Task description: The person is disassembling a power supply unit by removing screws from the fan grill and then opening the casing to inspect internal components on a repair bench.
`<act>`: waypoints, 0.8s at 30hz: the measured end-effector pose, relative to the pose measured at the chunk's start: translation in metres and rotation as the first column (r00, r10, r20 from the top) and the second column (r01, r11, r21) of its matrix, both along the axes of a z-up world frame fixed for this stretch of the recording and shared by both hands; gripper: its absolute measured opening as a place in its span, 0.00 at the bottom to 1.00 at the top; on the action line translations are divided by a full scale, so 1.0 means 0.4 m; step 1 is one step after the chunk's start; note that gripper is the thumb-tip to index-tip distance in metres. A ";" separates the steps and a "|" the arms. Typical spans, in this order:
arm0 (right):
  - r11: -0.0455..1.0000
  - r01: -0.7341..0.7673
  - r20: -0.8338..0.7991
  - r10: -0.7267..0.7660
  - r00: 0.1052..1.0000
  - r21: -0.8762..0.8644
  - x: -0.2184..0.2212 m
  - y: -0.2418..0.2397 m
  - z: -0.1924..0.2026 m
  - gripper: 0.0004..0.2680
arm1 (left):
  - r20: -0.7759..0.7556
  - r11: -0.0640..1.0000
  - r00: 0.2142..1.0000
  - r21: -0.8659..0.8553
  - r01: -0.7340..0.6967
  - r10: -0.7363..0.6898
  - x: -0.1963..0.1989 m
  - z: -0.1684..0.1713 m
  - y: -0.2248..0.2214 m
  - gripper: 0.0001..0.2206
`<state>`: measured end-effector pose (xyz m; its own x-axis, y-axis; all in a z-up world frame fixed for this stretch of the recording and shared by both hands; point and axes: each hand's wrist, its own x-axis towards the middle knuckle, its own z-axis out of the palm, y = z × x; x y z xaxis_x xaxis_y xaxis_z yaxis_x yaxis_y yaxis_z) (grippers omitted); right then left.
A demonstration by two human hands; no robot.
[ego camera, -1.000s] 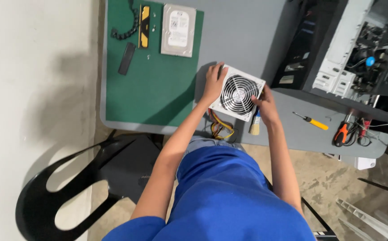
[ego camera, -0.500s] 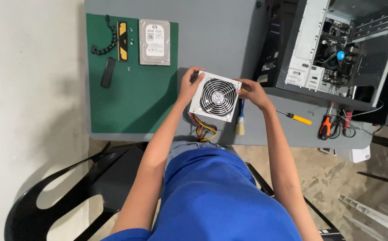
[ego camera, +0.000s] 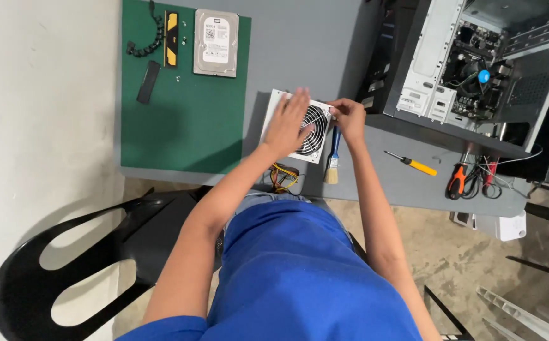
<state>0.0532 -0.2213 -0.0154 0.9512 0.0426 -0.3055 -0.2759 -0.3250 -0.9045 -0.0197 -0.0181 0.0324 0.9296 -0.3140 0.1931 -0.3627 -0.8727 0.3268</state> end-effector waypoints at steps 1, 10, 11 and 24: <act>1.000 0.000 -0.003 0.000 1.000 0.002 -0.013 0.006 0.012 0.05 | -0.003 1.000 1.000 0.002 0.000 0.000 -0.013 0.003 -0.004 0.28; 0.984 0.139 0.227 -0.160 0.961 0.108 -0.216 0.079 0.097 0.16 | -0.111 0.976 0.986 0.167 0.143 -0.125 -0.032 0.002 -0.028 0.38; 0.995 0.078 0.242 -0.093 0.966 0.069 -0.245 0.089 0.085 0.16 | -0.149 0.971 0.982 0.191 0.147 -0.119 -0.033 0.011 -0.029 0.38; 0.943 0.126 -0.346 -0.013 0.938 0.307 -0.173 0.042 0.090 0.35 | -0.142 0.966 0.986 0.229 0.123 -0.092 -0.040 -0.002 -0.031 0.38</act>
<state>-0.0159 -0.2044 0.0206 0.7993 0.1290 -0.5870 -0.5916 -0.0032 -0.8062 -0.0358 -0.0303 0.0314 0.9001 -0.4354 -0.0183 -0.4266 -0.8890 0.1665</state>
